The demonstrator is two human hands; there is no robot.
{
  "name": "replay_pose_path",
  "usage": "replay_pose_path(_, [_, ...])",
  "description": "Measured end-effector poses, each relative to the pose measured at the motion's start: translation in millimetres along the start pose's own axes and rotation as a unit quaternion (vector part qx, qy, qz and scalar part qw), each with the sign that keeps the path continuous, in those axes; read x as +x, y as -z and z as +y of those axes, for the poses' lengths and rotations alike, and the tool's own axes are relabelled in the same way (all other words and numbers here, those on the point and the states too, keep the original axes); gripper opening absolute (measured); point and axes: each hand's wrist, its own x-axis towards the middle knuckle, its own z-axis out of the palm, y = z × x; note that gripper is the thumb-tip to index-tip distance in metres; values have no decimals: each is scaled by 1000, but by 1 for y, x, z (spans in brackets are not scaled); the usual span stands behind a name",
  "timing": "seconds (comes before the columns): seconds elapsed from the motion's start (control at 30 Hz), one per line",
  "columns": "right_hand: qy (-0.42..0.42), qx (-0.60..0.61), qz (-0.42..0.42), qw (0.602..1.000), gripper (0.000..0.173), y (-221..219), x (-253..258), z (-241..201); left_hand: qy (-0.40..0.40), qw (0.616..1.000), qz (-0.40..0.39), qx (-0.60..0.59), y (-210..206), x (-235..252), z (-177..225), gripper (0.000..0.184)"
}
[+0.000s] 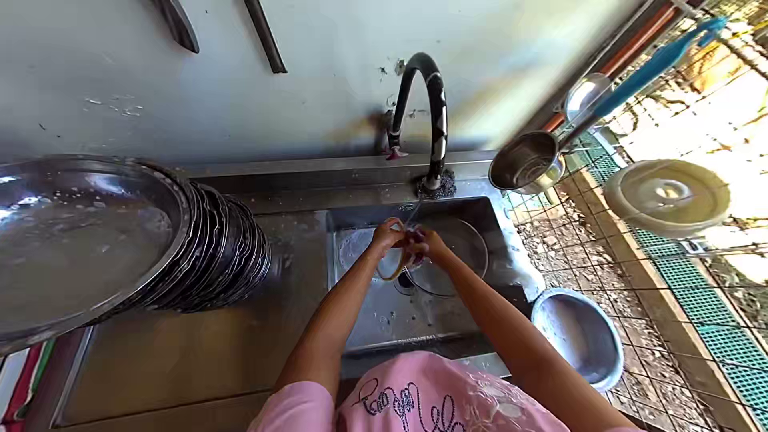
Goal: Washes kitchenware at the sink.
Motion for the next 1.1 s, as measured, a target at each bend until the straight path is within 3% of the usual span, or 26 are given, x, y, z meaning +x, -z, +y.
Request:
replay_pose_path(0.2, [16, -42, 1, 999, 58, 2, -1, -1, 17, 1000, 15, -1, -4, 0, 5, 79])
replay_pose_path(0.4, [18, -132, -2, 991, 56, -1, -6, 0, -7, 996, 55, 76, -12, 11, -10, 86])
replay_pose_path(0.5, [9, -137, -1, 990, 58, -5, -11, -3, -12, 986, 82, 145, -14, 11, -13, 70])
replay_pose_path(0.7, [15, -109, 13, 994, 57, -2, -12, -4, 6, 999, 40, -4, -8, -2, -4, 55])
replay_pose_path(0.8, [19, -105, 9, 994, 57, -2, -13, -4, 14, 999, 22, -32, -4, -1, -2, 58])
replay_pose_path(0.97, [30, -110, 10, 993, 57, -1, -16, -5, 17, 999, 0, -33, 1, -3, -2, 50])
replay_pose_path(1.1, [26, -132, 3, 991, 56, -4, -17, -5, 18, 999, 40, 30, -5, -3, 1, 42])
